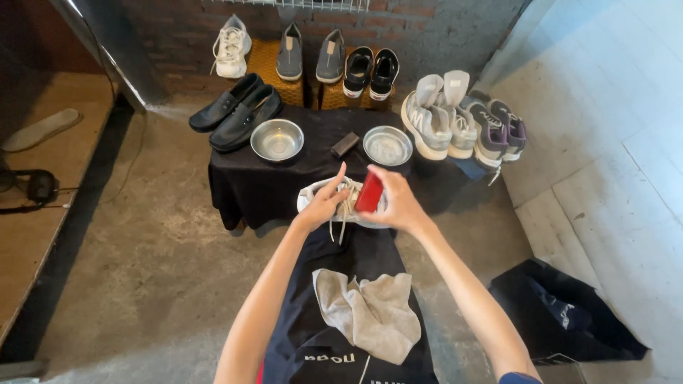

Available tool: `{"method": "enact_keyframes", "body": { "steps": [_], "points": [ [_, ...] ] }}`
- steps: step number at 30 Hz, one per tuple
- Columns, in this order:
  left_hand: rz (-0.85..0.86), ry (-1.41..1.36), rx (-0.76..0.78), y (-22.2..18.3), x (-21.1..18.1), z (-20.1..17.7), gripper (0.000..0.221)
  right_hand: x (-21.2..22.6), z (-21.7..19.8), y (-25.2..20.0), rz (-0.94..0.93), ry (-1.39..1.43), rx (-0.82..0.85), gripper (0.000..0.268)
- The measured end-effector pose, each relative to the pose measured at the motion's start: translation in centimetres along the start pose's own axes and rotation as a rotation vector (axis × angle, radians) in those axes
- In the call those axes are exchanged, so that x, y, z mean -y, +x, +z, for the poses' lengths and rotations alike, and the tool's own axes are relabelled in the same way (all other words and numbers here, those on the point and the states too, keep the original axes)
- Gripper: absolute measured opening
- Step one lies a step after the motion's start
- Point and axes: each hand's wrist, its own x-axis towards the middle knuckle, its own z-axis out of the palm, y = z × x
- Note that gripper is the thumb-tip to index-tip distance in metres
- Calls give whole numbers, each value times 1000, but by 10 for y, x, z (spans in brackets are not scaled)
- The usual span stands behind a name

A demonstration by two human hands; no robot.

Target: The person is scrubbing the sole of a white sneaker using a red brush and cleaning solution at a workstation.

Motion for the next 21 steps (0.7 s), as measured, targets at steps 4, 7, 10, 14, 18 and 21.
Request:
{"method": "enact_keyframes", "body": {
  "steps": [4, 7, 10, 14, 18, 21],
  "points": [
    [-16, 108, 53, -16, -30, -3, 65, 0, -1, 9, 201, 63, 39, 106],
    [-64, 287, 99, -35, -71, -5, 69, 19, 4, -4, 93, 56, -14, 106],
    [-105, 446, 107, -41, -71, -3, 74, 34, -2, -17, 50, 32, 30, 112],
    [-87, 423, 38, -15, -23, -6, 70, 2, -2, -8, 79, -28, -27, 115],
    [-36, 22, -3, 1, 8, -8, 71, 18, -4, -4, 92, 37, -39, 122],
    [-26, -102, -9, 15, 47, -4, 68, 34, 5, -13, -51, -74, 27, 120]
  ]
}}
